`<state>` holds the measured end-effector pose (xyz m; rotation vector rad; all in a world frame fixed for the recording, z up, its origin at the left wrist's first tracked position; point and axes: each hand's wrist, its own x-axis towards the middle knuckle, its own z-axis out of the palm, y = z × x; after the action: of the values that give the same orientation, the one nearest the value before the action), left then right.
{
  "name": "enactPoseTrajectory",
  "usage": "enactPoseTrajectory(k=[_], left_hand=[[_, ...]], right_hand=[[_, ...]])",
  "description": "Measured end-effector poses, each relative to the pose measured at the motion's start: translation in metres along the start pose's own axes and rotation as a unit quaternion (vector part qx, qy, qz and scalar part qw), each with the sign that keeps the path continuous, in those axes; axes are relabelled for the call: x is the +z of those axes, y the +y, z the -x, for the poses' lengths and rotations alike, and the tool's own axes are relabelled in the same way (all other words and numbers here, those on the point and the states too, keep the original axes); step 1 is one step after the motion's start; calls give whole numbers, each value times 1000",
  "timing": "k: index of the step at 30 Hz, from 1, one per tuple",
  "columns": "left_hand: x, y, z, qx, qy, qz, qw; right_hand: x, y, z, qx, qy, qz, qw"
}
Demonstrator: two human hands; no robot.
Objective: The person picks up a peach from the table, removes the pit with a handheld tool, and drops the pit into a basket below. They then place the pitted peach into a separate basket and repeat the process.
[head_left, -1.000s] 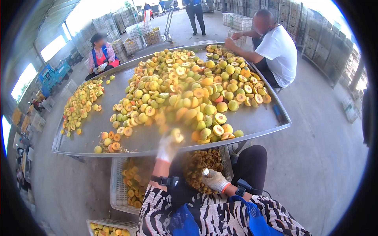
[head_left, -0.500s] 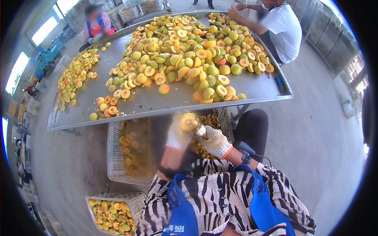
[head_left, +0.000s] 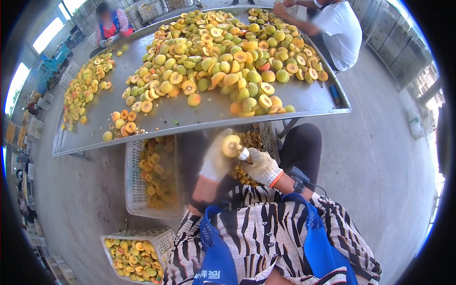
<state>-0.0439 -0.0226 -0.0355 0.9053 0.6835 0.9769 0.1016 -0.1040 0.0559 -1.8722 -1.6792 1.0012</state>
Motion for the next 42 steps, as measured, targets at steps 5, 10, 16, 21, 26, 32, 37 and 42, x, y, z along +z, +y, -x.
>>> enactPoseTrajectory(k=[5,10,16,21,26,32,37,42], left_hand=[[13,18,7,-125,25,45,991],[13,9,6,-114,18,17,993],[8,-3,5,-152,21,-83,985],[14,-8,1,-176,-5,-179,968],[17,-8,-2,-121,15,-23,992],[39,-14,-9,-82,126,72,986],[17,-53,-19,-13,137,3,991],[40,-18,-4,-15,110,154,982]], right_hand=[[7,13,0,-3,-7,64,998],[0,7,0,11,-43,77,996],[1,17,2,64,-106,112,986],[-8,22,10,69,-140,75,985],[18,50,3,22,-56,48,997],[57,78,-17,-114,-51,-6,992],[24,47,-8,-14,-158,-54,986],[22,40,-11,26,-166,-109,980]])
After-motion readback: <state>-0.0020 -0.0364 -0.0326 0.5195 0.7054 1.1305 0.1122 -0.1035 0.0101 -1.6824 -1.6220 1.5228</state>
